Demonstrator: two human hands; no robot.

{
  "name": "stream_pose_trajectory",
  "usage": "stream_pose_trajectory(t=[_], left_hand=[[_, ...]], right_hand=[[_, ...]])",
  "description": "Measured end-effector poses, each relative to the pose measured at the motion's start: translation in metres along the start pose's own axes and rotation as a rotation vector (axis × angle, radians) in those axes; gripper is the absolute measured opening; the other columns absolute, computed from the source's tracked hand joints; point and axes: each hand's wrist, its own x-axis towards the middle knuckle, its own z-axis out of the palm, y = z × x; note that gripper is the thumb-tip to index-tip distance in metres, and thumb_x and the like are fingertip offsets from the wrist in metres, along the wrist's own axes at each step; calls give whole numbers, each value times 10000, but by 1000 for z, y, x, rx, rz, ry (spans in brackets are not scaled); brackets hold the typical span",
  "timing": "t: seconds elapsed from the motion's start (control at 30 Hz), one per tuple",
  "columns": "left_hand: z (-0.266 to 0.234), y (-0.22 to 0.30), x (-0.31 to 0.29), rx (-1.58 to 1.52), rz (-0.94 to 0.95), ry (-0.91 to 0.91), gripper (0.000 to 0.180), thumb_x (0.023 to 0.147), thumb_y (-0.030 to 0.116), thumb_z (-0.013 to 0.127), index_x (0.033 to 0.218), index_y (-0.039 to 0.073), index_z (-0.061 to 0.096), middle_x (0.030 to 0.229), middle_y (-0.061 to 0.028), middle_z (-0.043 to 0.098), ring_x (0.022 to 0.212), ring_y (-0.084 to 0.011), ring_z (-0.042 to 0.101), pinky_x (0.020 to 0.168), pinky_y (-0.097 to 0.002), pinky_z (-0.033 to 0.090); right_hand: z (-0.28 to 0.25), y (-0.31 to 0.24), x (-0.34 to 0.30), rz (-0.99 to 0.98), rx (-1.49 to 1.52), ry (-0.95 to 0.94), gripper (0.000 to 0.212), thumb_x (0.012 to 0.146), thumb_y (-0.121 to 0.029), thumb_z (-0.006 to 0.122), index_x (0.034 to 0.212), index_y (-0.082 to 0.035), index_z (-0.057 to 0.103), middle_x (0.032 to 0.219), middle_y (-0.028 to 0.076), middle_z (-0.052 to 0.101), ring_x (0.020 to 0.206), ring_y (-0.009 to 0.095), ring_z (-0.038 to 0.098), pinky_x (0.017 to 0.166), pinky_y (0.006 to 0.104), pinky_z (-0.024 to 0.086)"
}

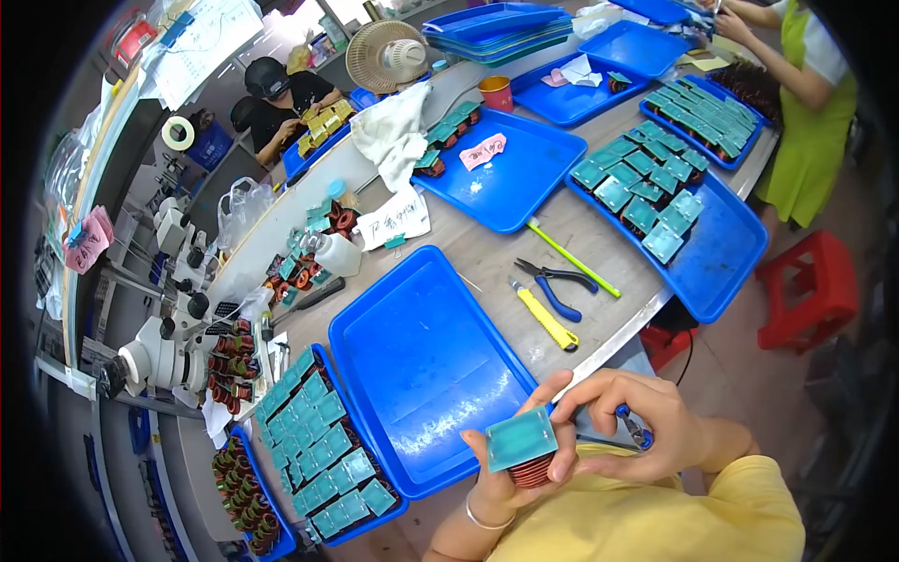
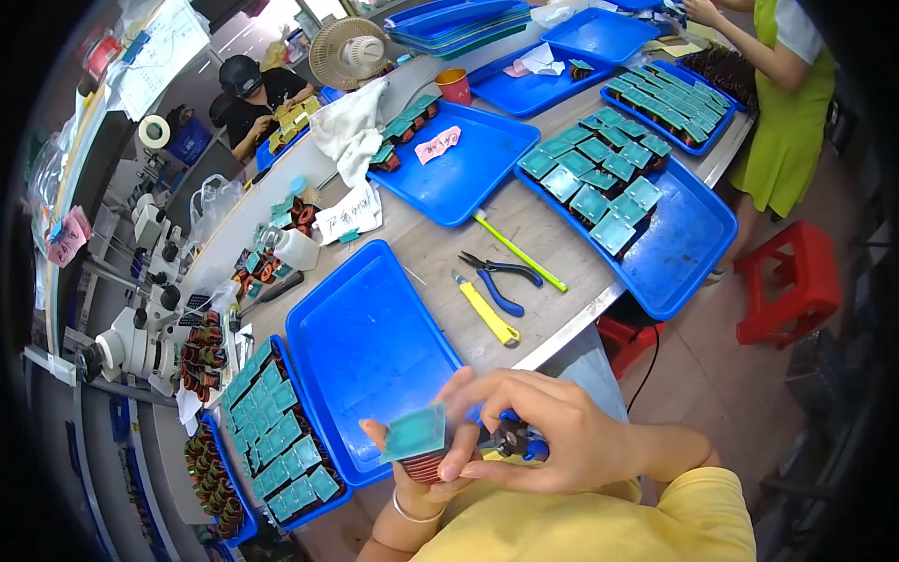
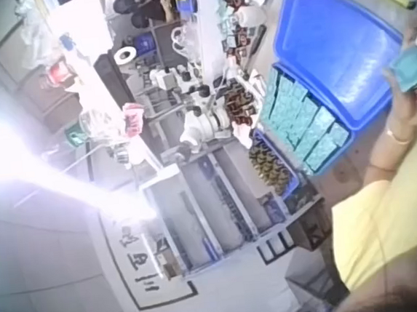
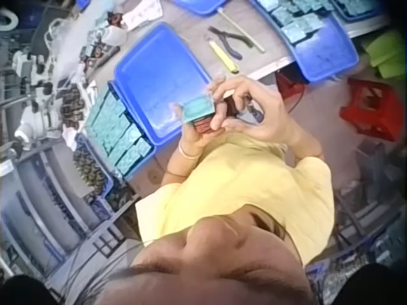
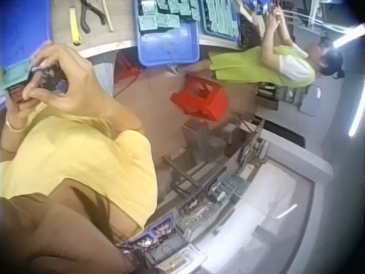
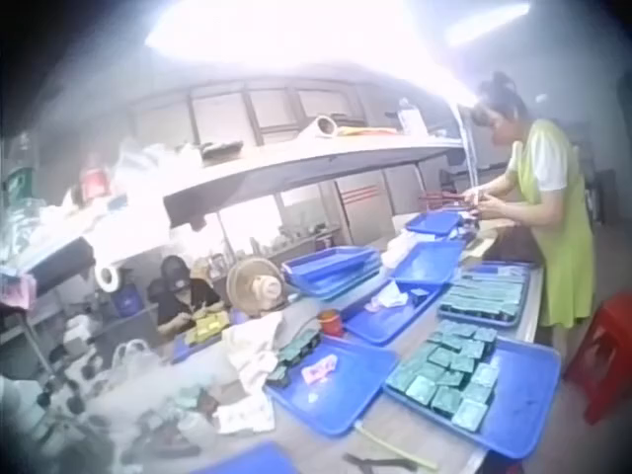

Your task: Trimming the leads of electronic components using pliers on an assembly line.

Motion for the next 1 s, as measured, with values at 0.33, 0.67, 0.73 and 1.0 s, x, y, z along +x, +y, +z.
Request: stream_pose_trajectory(t=[0.33, 0.67, 0.73, 1.0], left_hand=[[7, -5, 1, -346, -59, -58, 1032, 675, 783, 400, 1391, 78, 165, 726, -76, 479, 457, -79, 366, 399, -185, 337], [4, 3, 6, 270, 15, 98, 1164, 587, 807, 484, 1370, 17, 143, 726, -112, 532, 555, -145, 516, 488, -223, 414], [-3, 5, 7, 230, 29, 3, 1186, 576, 805, 500, 1367, 5, 127, 735, -124, 545, 591, -161, 541, 516, -236, 427], [-10, 13, 6, 206, 26, -205, 1260, 526, 808, 535, 1368, -11, 79, 769, -156, 574, 612, -195, 581, 492, -239, 449]], right_hand=[[-3, 5, -1, -35, -8, 36, 327, 682, -79, 753, 798, -42, 449, 1001, 169, 596, 841, 220, 586, 711, 290, 472], [-3, 3, -5, 12, 4, 19, 314, 692, -92, 748, 793, -46, 455, 992, 152, 590, 824, 251, 586, 695, 299, 470], [-3, 2, -5, 17, 13, 17, 322, 685, -94, 754, 783, -50, 451, 991, 151, 590, 821, 254, 586, 697, 303, 471], [-1, -4, -2, -40, -9, 1, 347, 667, -33, 756, 745, -81, 422, 997, 181, 592, 637, 106, 505, 585, 230, 449]])
